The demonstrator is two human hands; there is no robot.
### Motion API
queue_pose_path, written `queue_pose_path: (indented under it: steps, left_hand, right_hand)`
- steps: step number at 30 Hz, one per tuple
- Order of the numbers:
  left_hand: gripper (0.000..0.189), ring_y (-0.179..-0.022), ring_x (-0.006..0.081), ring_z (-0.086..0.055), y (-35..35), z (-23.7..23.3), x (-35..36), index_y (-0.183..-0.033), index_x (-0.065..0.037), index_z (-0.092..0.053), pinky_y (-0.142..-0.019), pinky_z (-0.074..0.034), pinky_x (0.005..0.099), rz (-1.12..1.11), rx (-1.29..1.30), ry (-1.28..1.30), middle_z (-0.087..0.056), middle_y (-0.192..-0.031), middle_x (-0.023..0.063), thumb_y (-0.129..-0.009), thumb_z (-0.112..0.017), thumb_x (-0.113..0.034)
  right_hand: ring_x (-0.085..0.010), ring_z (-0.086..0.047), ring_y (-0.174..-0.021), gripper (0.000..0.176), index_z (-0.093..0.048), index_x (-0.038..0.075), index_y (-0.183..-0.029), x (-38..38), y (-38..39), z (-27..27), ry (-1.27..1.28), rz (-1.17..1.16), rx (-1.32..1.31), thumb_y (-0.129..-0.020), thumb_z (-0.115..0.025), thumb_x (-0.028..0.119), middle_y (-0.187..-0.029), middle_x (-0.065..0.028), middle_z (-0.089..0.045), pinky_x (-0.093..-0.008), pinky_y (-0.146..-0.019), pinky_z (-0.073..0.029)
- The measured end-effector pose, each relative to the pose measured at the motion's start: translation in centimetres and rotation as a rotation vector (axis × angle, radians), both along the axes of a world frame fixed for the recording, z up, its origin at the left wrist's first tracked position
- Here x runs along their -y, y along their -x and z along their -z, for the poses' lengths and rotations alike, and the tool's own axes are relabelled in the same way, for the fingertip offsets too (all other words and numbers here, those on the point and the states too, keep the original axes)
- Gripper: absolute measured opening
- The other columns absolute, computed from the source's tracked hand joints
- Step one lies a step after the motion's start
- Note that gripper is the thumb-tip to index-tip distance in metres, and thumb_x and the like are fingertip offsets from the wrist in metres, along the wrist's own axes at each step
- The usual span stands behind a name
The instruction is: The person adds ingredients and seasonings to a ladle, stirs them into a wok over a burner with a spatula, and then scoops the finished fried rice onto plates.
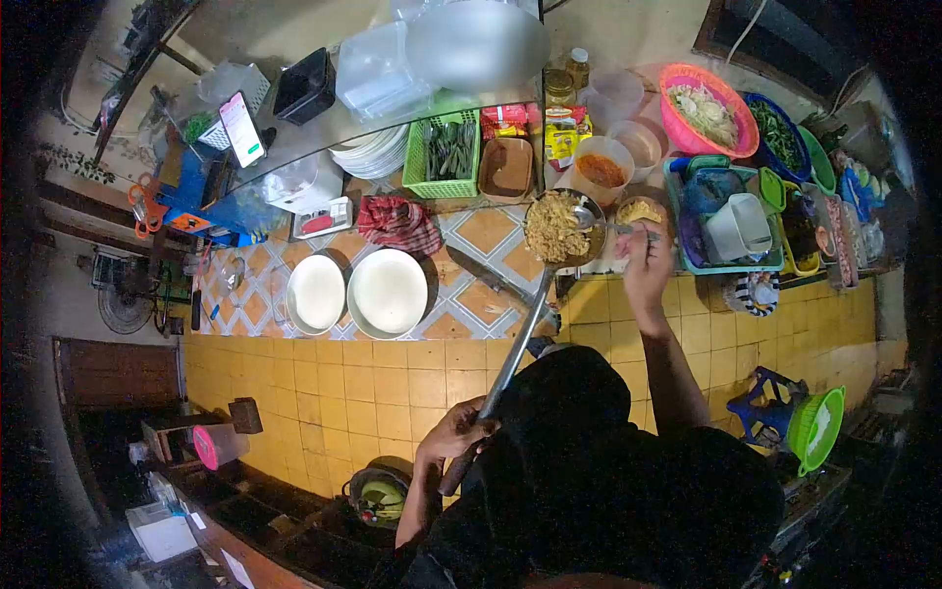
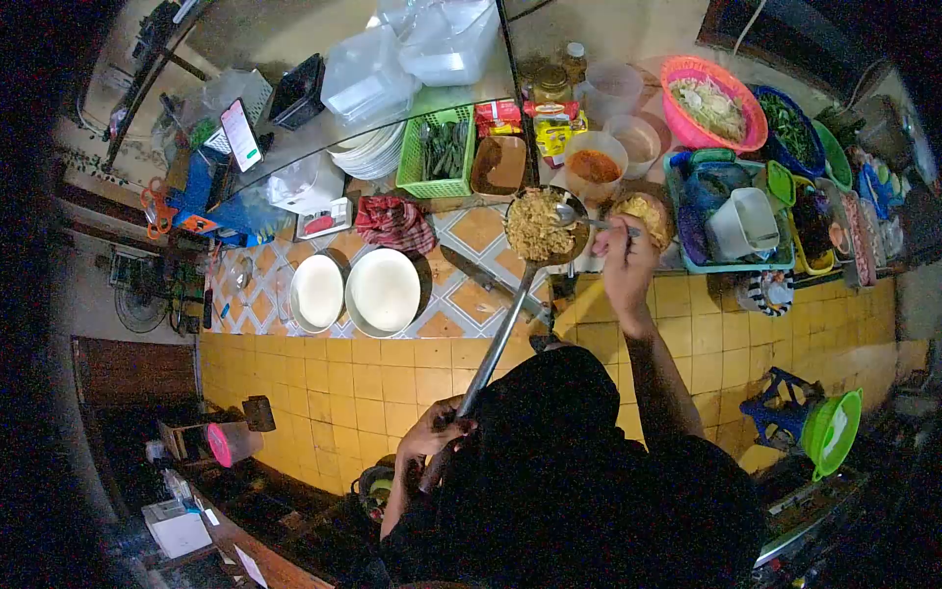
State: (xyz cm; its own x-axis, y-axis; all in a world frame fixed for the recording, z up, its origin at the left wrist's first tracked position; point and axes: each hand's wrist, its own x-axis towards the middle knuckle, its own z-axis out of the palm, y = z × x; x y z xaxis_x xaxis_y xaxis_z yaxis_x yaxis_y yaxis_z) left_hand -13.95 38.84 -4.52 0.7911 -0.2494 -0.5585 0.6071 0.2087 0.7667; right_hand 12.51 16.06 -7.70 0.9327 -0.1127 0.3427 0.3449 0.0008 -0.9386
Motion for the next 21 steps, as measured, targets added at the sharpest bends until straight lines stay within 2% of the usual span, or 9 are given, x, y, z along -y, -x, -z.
queue_pose_path:
  steps: [3, 7, 8, 10, 11, 13, 14, 16, 21]
  left_hand:
    - [0.029, -0.048, 0.0056, -0.042, -0.2, 0.0, 0.1, -0.109, -0.002, -0.051, -0.044, -0.036, 0.0203, 0.013, 0.019, 0.015, -0.047, -0.062, -0.0032, -0.082, -0.059, -0.006]
    - [0.024, -0.048, 0.0055, -0.042, -0.8, -1.4, 0.4, -0.102, -0.002, -0.053, -0.044, -0.036, 0.0205, 0.035, 0.022, -0.075, -0.047, -0.061, -0.0034, -0.081, -0.061, -0.008]
    - [0.023, -0.048, 0.0056, -0.042, -0.7, -1.1, 0.3, -0.101, -0.002, -0.053, -0.044, -0.036, 0.0207, 0.053, 0.013, -0.071, -0.047, -0.061, -0.0032, -0.08, -0.062, -0.008]
    - [0.023, -0.048, 0.0056, -0.043, -0.6, -0.5, 0.1, -0.099, -0.003, -0.053, -0.044, -0.036, 0.0209, 0.067, 0.004, -0.069, -0.047, -0.061, -0.003, -0.08, -0.063, -0.009]
    - [0.023, -0.048, 0.0057, -0.043, -0.4, -0.3, 0.1, -0.099, -0.003, -0.053, -0.044, -0.036, 0.021, 0.067, 0.0, -0.089, -0.047, -0.06, -0.0029, -0.079, -0.064, -0.009]
    - [0.024, -0.048, 0.0057, -0.044, -0.4, -0.5, 0.3, -0.099, -0.003, -0.053, -0.045, -0.037, 0.0211, 0.063, -0.005, -0.107, -0.048, -0.06, -0.0027, -0.079, -0.064, -0.009]
    - [0.023, -0.048, 0.0058, -0.044, -0.7, -1.0, 0.4, -0.098, -0.003, -0.053, -0.045, -0.037, 0.0212, 0.062, -0.009, -0.113, -0.048, -0.06, -0.0026, -0.079, -0.064, -0.01]
    - [0.023, -0.049, 0.0059, -0.044, -0.5, -1.1, 0.5, -0.097, -0.003, -0.052, -0.045, -0.037, 0.0212, 0.056, -0.016, -0.119, -0.048, -0.06, -0.0024, -0.079, -0.064, -0.01]
    - [0.02, -0.048, 0.0059, -0.044, -0.5, -1.4, 0.5, -0.094, -0.003, -0.052, -0.045, -0.037, 0.0209, 0.05, -0.006, -0.128, -0.048, -0.06, -0.002, -0.079, -0.063, -0.009]
  right_hand:
    - [-0.0091, -0.053, -0.056, 0.017, -0.053, -0.002, -0.092, 1.2, -0.3, -1.1, -0.09, -0.031, -0.033, -0.091, -0.044, 0.012, -0.066, -0.0074, -0.058, -0.0225, -0.051, -0.043]
    - [-0.0095, -0.056, -0.059, 0.018, -0.055, -0.002, -0.092, 2.0, -0.8, -1.3, 0.302, -0.054, 0.083, -0.09, -0.048, 0.014, -0.071, -0.0068, -0.061, -0.0241, -0.053, -0.045]
    - [-0.0095, -0.056, -0.059, 0.018, -0.055, -0.002, -0.092, 2.0, -0.9, -1.5, 0.303, -0.06, 0.084, -0.09, -0.048, 0.014, -0.071, -0.0068, -0.061, -0.0241, -0.053, -0.045]
    - [-0.0101, -0.058, -0.063, 0.017, -0.055, -0.002, -0.094, 1.8, -1.1, -1.8, 0.631, -0.121, 0.3, -0.089, -0.048, 0.013, -0.073, -0.0077, -0.061, -0.0249, -0.057, -0.047]
    - [-0.0101, -0.058, -0.063, 0.017, -0.055, -0.002, -0.094, 1.4, -0.9, -2.0, 0.631, -0.126, 0.301, -0.089, -0.048, 0.013, -0.073, -0.0077, -0.061, -0.0249, -0.057, -0.047]
    - [-0.0108, -0.056, -0.063, 0.017, -0.054, -0.002, -0.094, 0.3, -0.4, -2.3, 0.417, -0.178, 0.141, -0.089, -0.048, 0.014, -0.073, -0.0072, -0.06, -0.0254, -0.059, -0.047]
    - [-0.0108, -0.056, -0.063, 0.017, -0.054, -0.002, -0.094, 0.2, -0.6, -1.7, 0.418, -0.183, 0.142, -0.089, -0.048, 0.014, -0.073, -0.0072, -0.06, -0.0254, -0.059, -0.047]
    - [-0.0108, -0.054, -0.062, 0.017, -0.053, -0.001, -0.095, -0.5, -1.0, -0.3, -0.123, -0.157, -0.107, -0.09, -0.048, 0.015, -0.071, -0.0063, -0.058, -0.0247, -0.057, -0.046]
    - [-0.0099, -0.051, -0.056, 0.017, -0.052, 0.0, -0.094, 0.3, -1.2, -0.5, -0.123, -0.038, -0.135, -0.091, -0.047, 0.016, -0.066, -0.0049, -0.055, -0.0223, -0.051, -0.042]
